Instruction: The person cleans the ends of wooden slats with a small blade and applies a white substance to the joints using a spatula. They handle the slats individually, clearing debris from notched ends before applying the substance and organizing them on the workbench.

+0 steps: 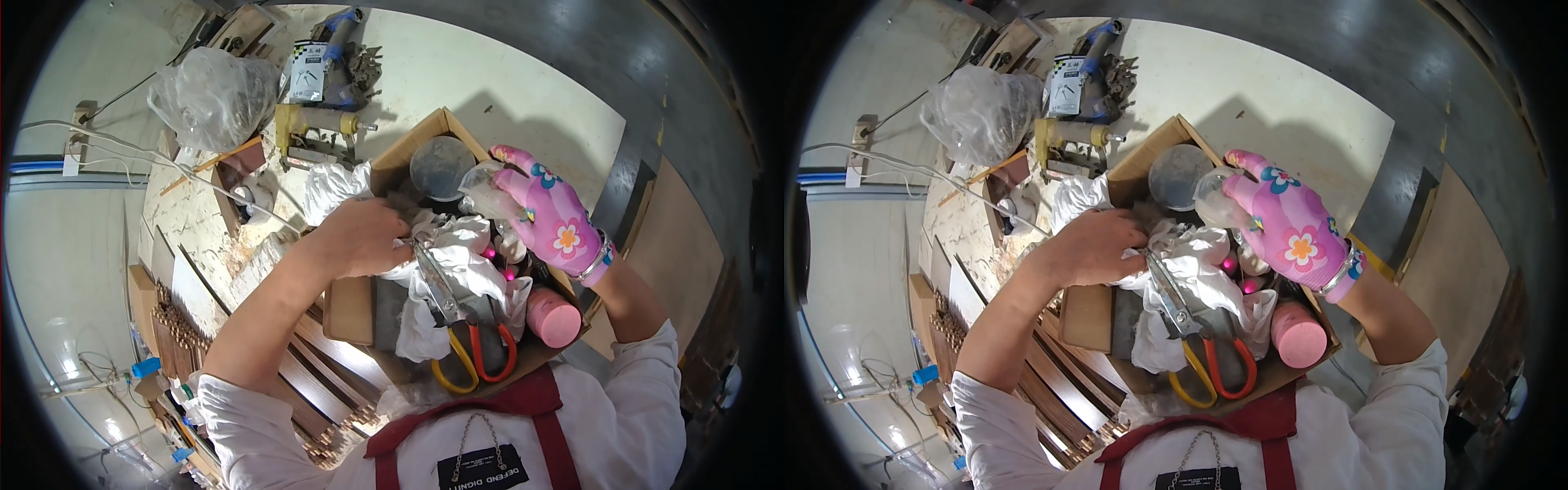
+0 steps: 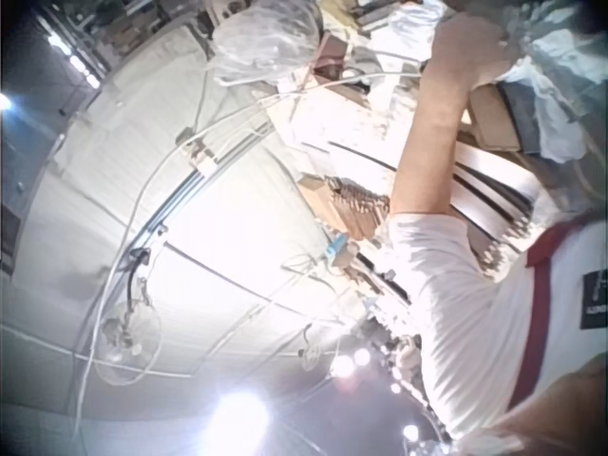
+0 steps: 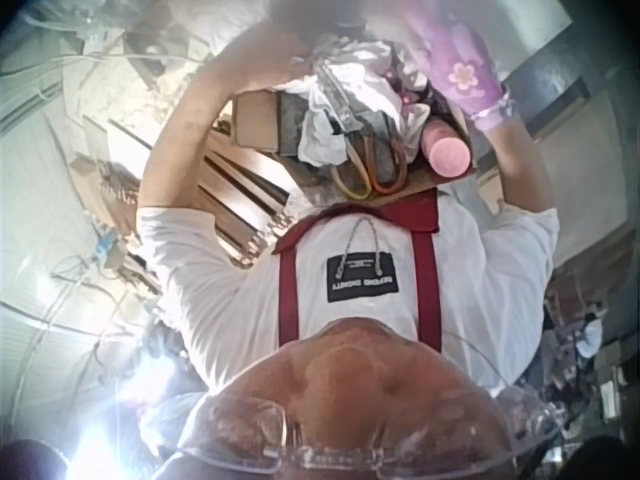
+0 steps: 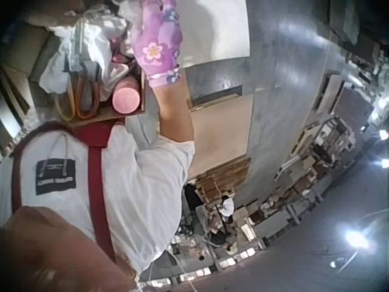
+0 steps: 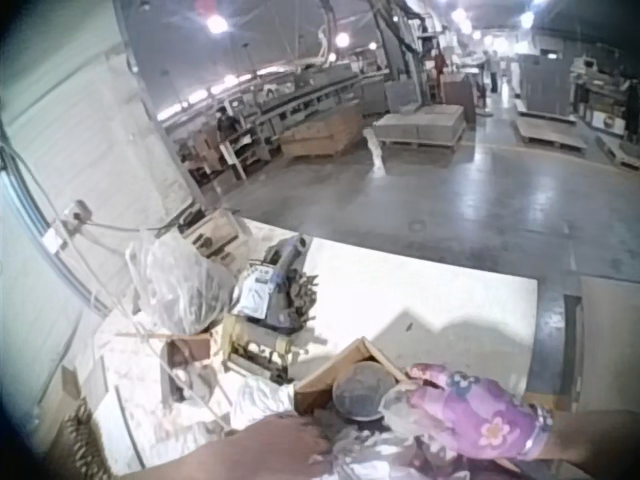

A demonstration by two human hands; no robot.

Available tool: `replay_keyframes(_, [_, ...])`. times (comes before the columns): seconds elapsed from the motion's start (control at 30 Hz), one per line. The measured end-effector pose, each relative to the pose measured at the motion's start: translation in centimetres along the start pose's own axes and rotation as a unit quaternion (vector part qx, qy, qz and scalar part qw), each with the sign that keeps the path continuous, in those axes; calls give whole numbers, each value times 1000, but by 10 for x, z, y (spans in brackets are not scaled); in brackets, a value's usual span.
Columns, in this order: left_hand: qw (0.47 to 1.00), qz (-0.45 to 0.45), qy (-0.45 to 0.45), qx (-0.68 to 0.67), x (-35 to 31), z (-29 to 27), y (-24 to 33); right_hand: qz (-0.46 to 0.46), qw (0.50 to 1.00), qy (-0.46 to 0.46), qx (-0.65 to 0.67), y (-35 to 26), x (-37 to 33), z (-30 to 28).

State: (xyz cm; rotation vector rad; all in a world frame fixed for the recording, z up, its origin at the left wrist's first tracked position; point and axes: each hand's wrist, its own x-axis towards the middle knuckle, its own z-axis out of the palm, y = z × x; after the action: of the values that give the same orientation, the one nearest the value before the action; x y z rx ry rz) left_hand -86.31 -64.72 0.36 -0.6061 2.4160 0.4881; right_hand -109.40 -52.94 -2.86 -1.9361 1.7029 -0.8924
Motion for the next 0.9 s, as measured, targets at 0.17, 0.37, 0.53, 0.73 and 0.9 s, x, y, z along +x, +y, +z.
replay_keyframes(0.17, [954, 151, 216, 141, -14, -6, -1, -93, 994, 57, -13, 18, 0, 7])
replay_keyframes(0.37, [948, 113, 292, -60, -47, -11, 77, -26, 998, -62, -7, 14, 14, 10])
replay_keyframes(0.53, [963, 91, 252, 38, -44, 28, 87, -96, 994, 3, 51, 23, 3, -2])
replay_keyframes(0.73, [958, 85, 243, 123, -46, 20, 87, -23, 978, 29, 207, -20, -74, -71])
replay_keyframes(0.9, [957, 186, 222, -18, -64, 37, 120, -152, 960, -180, -152, -23, -113, -60])
